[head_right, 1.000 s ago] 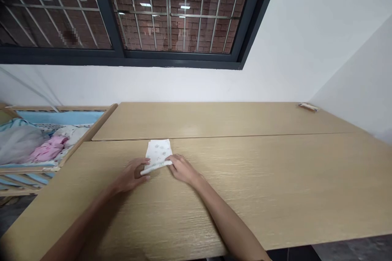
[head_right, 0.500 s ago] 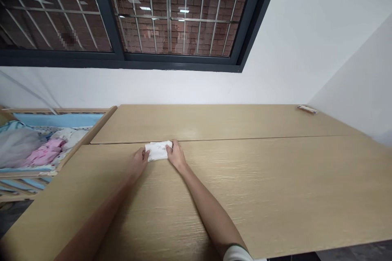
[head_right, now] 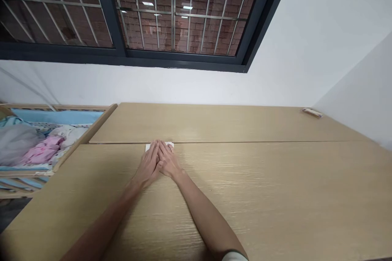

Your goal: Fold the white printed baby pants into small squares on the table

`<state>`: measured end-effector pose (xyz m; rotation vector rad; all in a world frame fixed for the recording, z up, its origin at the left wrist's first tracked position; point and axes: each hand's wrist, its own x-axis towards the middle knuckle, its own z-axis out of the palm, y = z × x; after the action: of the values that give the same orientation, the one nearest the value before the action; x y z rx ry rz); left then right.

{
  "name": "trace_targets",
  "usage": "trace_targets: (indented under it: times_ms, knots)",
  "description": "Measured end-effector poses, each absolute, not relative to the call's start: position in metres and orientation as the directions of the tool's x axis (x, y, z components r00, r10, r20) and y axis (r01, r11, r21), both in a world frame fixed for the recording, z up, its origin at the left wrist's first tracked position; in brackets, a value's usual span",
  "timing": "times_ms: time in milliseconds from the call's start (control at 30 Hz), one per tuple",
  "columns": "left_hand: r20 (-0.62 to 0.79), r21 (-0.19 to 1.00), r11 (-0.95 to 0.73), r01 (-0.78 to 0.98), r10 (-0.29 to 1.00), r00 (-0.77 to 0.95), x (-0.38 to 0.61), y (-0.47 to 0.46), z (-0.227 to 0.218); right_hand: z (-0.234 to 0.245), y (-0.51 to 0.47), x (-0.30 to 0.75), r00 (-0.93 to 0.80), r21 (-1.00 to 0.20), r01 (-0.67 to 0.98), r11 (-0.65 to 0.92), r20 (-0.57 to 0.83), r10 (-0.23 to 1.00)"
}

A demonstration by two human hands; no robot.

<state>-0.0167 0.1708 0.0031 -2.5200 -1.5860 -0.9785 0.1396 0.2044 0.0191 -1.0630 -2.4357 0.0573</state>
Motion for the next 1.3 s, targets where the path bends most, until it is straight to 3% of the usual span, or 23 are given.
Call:
trace_targets:
  times_ms: [100, 500, 733, 967, 1100, 1200, 1300]
  knots:
    - [0.446, 0.242, -0.504, 0.829, 0.817, 0.367, -0.014, 0.169, -0.003, 0.014, 0.206, 0.139, -0.610, -0.214, 0.686, 0.695, 0.351, 0.710]
    - [0.450, 0.202, -0.389, 0.899, 0.852, 0.267, -0.040, 0.166, -0.020, 0.015, 0.202, 0.153, -0.350, -0.397, 0.788, 0.471, 0.341, 0.872]
    - [0.420, 0.251, -0.370, 0.895, 0.874, 0.244, -0.048, 0.173, -0.012, 0.020, 0.201, 0.157, -0.530, -0.381, 0.667, 0.641, 0.362, 0.767]
    - [0.454, 0.259, -0.371, 0.892, 0.862, 0.226, -0.045, 0.174, -0.006, 0.010, 0.208, 0.157, -0.438, -0.440, 0.653, 0.616, 0.445, 0.781]
    - [0.484, 0.306, -0.328, 0.894, 0.862, 0.151, -0.041, 0.167, 0.016, 0.017, 0.207, 0.157, -0.288, -0.641, 0.546, 0.540, 0.462, 0.839]
    - [0.477, 0.404, -0.315, 0.859, 0.874, 0.096, -0.042, 0.159, 0.035, 0.031, 0.210, 0.157, -0.145, -0.816, 0.349, 0.462, 0.439, 0.886]
    - [0.458, 0.469, -0.344, 0.813, 0.882, 0.109, -0.044, 0.150, 0.041, 0.049, 0.219, 0.158, -0.167, -0.909, 0.152, 0.388, 0.364, 0.916]
